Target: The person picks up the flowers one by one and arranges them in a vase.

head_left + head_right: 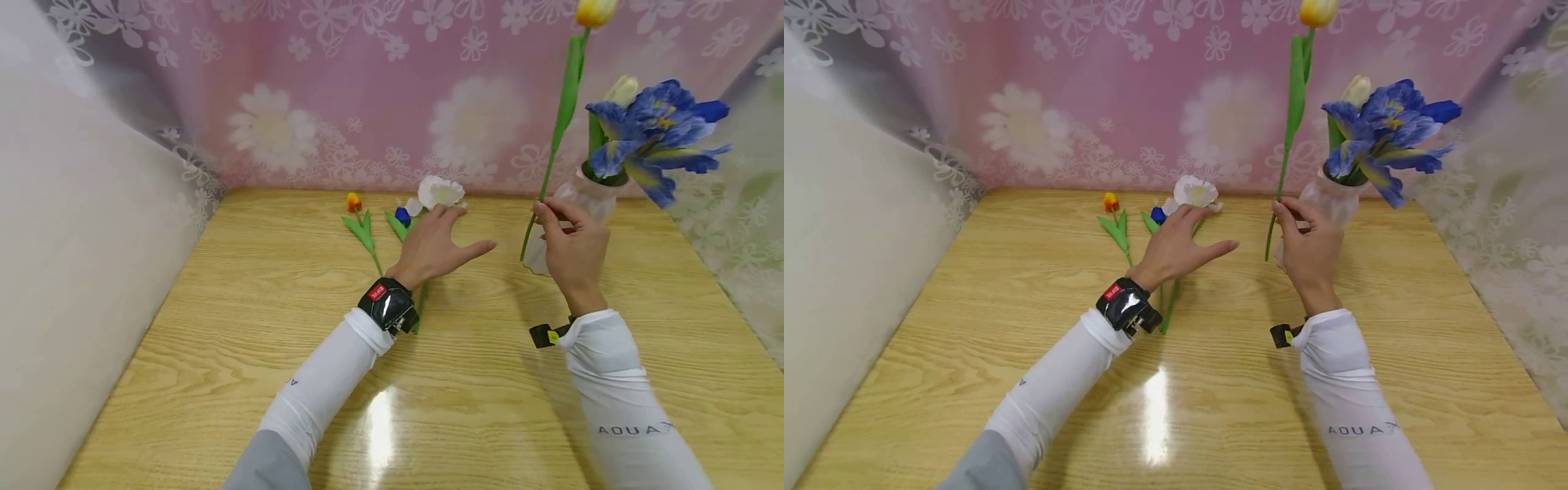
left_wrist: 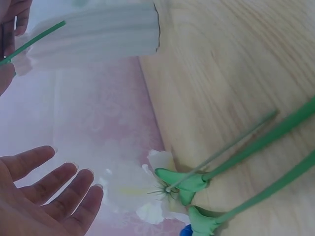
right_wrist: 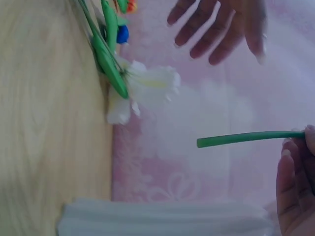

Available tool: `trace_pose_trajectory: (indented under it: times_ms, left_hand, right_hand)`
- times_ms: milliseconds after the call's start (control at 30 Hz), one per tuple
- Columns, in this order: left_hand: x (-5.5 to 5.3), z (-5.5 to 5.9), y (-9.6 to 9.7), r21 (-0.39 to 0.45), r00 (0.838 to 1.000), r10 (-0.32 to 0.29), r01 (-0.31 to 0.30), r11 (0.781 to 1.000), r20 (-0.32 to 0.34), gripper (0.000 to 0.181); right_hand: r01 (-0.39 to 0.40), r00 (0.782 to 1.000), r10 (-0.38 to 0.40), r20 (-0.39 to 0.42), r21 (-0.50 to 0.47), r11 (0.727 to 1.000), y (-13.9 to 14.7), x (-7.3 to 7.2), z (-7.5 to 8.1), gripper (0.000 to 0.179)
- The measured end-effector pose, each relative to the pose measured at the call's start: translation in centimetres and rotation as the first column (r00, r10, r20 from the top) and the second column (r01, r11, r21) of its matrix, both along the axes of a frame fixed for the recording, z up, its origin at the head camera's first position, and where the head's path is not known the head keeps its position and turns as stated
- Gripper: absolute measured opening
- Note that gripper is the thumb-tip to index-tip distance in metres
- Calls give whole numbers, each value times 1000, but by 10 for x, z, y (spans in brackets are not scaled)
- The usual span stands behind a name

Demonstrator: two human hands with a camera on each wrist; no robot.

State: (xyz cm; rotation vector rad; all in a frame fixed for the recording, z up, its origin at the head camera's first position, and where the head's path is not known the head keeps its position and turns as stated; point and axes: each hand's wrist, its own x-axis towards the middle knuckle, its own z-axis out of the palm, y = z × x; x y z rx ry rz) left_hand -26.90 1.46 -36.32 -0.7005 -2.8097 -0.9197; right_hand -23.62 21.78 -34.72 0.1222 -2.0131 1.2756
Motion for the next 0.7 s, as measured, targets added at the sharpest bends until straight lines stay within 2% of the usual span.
trace_pose_trajectory:
  times_ms: [433,567,700]
  left_hand:
    - [4,15,15,-20,998,-56,55,998,-31,79]
    - [5,21,22,-21,996,-67,66,998,-53,78]
    - [5,27,27,-31,992,-83,80,996,-94,78]
  right_hand:
    - [150,986,-154,-68,-59,987,33,1,30,24]
    - [168,979,-172,-113,-49,985,40,2,41,25]
    - [180,975,-191,-116,-95,979,45,1,50,24]
